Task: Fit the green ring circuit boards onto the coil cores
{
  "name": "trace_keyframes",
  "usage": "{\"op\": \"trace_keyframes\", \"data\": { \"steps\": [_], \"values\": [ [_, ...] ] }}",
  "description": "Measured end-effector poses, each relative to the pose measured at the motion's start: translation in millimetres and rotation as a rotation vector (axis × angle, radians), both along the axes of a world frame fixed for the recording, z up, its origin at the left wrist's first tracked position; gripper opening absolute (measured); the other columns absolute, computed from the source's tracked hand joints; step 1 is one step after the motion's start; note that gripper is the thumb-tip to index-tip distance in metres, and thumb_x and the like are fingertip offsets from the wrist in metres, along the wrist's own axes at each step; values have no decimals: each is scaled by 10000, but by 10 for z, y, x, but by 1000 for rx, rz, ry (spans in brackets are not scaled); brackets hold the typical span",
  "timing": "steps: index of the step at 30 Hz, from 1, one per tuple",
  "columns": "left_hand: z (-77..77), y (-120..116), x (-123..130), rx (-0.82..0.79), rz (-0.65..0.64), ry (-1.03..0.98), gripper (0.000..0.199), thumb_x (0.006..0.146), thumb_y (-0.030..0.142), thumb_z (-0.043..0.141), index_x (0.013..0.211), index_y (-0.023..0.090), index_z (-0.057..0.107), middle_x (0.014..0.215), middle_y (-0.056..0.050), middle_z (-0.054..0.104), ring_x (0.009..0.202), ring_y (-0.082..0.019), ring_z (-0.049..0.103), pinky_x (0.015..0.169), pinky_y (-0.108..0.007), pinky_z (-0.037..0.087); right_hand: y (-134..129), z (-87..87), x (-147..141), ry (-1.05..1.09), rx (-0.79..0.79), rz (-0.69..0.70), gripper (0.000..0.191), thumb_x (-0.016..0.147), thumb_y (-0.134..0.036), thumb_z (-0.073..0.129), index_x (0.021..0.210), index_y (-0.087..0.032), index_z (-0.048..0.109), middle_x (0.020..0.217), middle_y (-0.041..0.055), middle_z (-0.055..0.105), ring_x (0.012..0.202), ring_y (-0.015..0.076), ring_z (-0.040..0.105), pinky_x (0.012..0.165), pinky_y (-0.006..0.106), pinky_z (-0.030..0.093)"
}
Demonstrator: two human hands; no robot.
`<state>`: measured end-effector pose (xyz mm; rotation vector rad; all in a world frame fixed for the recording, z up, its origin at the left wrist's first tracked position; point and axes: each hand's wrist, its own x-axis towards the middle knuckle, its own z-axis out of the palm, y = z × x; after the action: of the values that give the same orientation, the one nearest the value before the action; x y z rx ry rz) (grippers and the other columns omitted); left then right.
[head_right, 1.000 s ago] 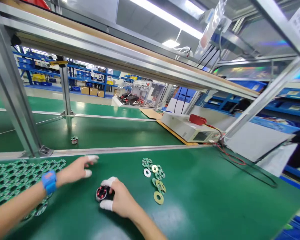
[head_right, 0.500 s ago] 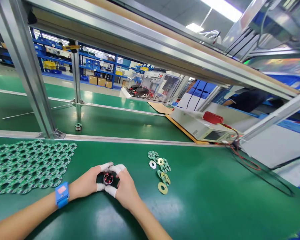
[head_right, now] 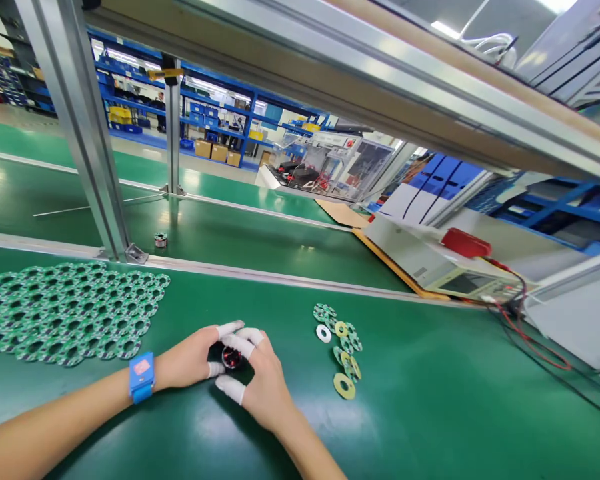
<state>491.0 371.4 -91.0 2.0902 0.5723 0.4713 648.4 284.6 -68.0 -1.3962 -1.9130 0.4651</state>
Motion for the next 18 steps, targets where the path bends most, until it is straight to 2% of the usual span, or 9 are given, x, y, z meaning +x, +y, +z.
{"op": "trace_keyframes", "data": {
  "steps": [2,5,7,12,15,18],
  "values": [
    [12,-6,9,6,-18,-11,744,653,82,539,1366,157,339,1271,-95,513,1109,-245,505,968,-349,390,22,12,-35,14,72,39,445,696,-183,705,1107,-298,578,1059,40,559,958,214,511,813,357,466],
    [40,-12,14,24,-78,-49,685,664,60,497,1330,180,386,1169,-64,577,1033,-227,542,910,-332,422,74,43,-74,9,137,72,207,776,-219,654,970,-292,654,920,32,616,866,196,543,754,345,479],
    [55,-13,10,43,-97,-42,691,670,62,491,1339,185,369,1119,-59,595,995,-229,550,883,-339,430,104,65,-66,-4,161,80,125,818,-221,611,896,-286,684,831,27,638,799,183,558,707,334,484],
    [73,-24,14,62,-86,38,783,669,136,567,1393,163,271,1145,-90,570,1008,-259,522,887,-361,410,107,89,15,-25,184,75,144,831,-200,588,879,-274,703,823,36,688,746,178,591,664,324,500],
    [80,-46,36,66,-62,64,792,670,224,646,1380,153,303,1075,-89,587,954,-257,523,852,-356,415,84,75,12,-47,178,48,156,822,-186,586,856,-271,713,803,32,704,712,178,592,626,309,499],
    [77,-66,56,90,-45,79,717,690,245,668,1342,181,375,996,-69,598,909,-244,524,819,-342,413,68,52,-29,-74,169,-29,170,814,-183,570,838,-261,719,768,29,707,673,177,582,586,295,488]
  ]
}}
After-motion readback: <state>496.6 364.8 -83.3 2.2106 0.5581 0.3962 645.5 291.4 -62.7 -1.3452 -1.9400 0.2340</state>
